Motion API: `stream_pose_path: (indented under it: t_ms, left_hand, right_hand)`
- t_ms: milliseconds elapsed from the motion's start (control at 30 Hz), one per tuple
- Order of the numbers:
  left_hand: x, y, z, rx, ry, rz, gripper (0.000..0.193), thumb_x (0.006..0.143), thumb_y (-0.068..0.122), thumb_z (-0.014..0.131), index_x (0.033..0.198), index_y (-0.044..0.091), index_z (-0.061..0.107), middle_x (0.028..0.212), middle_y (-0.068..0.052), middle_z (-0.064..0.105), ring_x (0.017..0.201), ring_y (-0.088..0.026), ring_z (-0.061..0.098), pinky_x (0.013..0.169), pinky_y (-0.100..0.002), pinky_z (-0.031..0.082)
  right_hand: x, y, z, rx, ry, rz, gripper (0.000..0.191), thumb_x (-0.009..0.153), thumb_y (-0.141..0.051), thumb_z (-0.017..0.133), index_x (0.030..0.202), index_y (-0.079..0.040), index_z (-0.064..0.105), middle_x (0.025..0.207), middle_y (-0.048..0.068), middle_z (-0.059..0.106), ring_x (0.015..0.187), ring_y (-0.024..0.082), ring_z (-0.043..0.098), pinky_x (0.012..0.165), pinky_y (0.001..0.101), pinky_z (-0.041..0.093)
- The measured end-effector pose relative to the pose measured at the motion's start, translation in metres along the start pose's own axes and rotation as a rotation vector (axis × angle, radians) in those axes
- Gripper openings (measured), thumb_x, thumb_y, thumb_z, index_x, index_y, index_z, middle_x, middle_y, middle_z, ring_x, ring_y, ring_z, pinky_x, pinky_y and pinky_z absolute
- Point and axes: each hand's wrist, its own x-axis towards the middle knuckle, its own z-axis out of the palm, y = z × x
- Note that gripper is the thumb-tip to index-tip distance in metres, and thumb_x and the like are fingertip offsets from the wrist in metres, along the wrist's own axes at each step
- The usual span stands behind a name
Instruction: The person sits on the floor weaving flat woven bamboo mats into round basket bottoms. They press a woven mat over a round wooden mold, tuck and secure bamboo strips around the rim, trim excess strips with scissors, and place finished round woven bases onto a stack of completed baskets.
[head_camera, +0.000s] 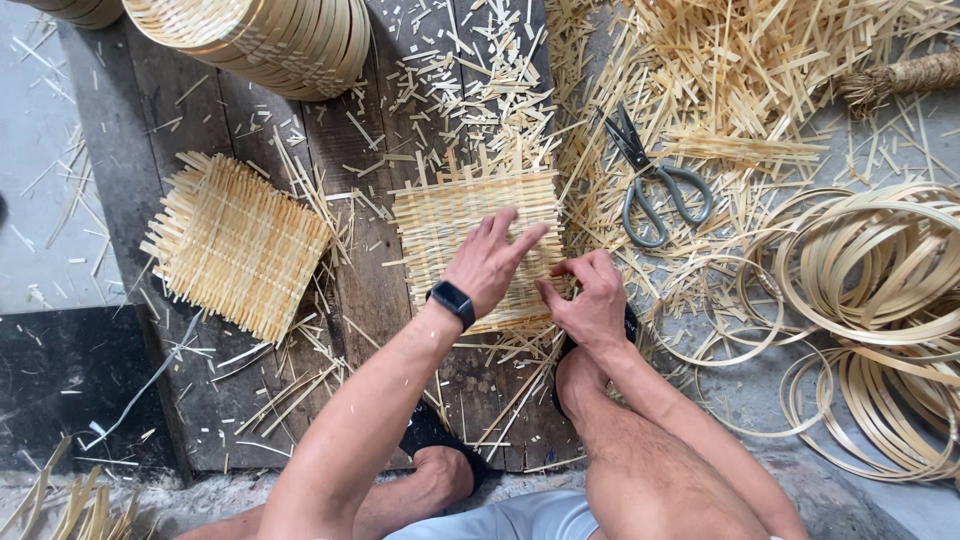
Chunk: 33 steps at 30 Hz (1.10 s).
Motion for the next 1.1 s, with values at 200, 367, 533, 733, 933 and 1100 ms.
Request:
stream_pose_path:
  t_ms: [200, 367, 533, 733, 933, 1100]
  left_hand:
    - [-0.032, -0.001, 0.009, -0.094, 0.089, 0.048, 0.051, 0.074, -0.005, 0.062, 0.122, 0.01, 0.063, 0.124, -0.013, 0.056, 0.126, -0.036, 0.052, 0.106, -0.043, 0.049]
    - [-0.04, -0.003, 0.014, -0.196, 0.206, 0.006, 0.043, 0.085, 0.0, 0.069, 0.126, 0.009, 0.062, 0.133, -0.015, 0.054, 0.131, -0.032, 0.049, 0.112, -0.044, 0.046]
    - [-0.069, -0.035, 0.019, -0.125, 0.656, -0.682, 0.077, 0.069, 0.017, 0.093, 0.133, 0.005, 0.052, 0.132, -0.02, 0.056, 0.128, -0.033, 0.052, 0.106, -0.047, 0.046]
    - [-0.093, -0.096, 0.031, -1.158, 0.364, -1.163, 0.078, 0.069, 0.014, 0.091, 0.135, -0.001, 0.053, 0.103, -0.014, 0.075, 0.088, -0.018, 0.072, 0.07, -0.03, 0.055]
    - [-0.091, -0.103, 0.038, -1.108, 0.43, -1.072, 0.077, 0.071, 0.015, 0.092, 0.135, -0.002, 0.053, 0.098, -0.016, 0.077, 0.082, -0.016, 0.071, 0.067, -0.029, 0.055]
    - [-0.091, -0.062, 0.03, -0.646, 0.707, -0.998, 0.073, 0.076, 0.016, 0.091, 0.13, 0.005, 0.042, 0.099, -0.007, 0.066, 0.086, -0.013, 0.063, 0.075, -0.028, 0.052]
  right_hand:
    - [0.004, 0.027, 0.014, 0.042, -0.235, 0.349, 0.016, 0.092, -0.022, 0.075, 0.091, -0.006, 0.072, 0.095, 0.007, 0.057, 0.08, 0.02, 0.064, 0.073, 0.0348, 0.054]
    - [0.01, 0.046, 0.005, 0.259, 0.026, 0.394, 0.025, 0.099, -0.024, 0.07, 0.108, -0.001, 0.064, 0.098, 0.007, 0.062, 0.081, 0.017, 0.062, 0.074, 0.0308, 0.054]
    - [0.033, 0.046, 0.021, 0.672, -0.246, 0.523, 0.045, 0.085, -0.021, 0.082, 0.12, -0.003, 0.059, 0.101, 0.008, 0.068, 0.086, 0.008, 0.066, 0.075, 0.0221, 0.057]
    - [0.04, 0.045, 0.041, 0.687, -0.258, 0.548, 0.023, 0.085, -0.009, 0.082, 0.1, 0.003, 0.071, 0.083, 0.003, 0.072, 0.07, 0.006, 0.063, 0.061, 0.0216, 0.052]
    - [0.036, 0.04, 0.036, 0.602, -0.182, 0.499, 0.017, 0.086, -0.009, 0.083, 0.097, 0.0, 0.073, 0.08, 0.0, 0.071, 0.068, 0.004, 0.059, 0.059, 0.0199, 0.049]
    - [0.037, 0.034, 0.033, 0.537, -0.155, 0.454, 0.018, 0.086, -0.009, 0.084, 0.097, 0.0, 0.074, 0.079, 0.0, 0.071, 0.067, 0.003, 0.059, 0.059, 0.0193, 0.049]
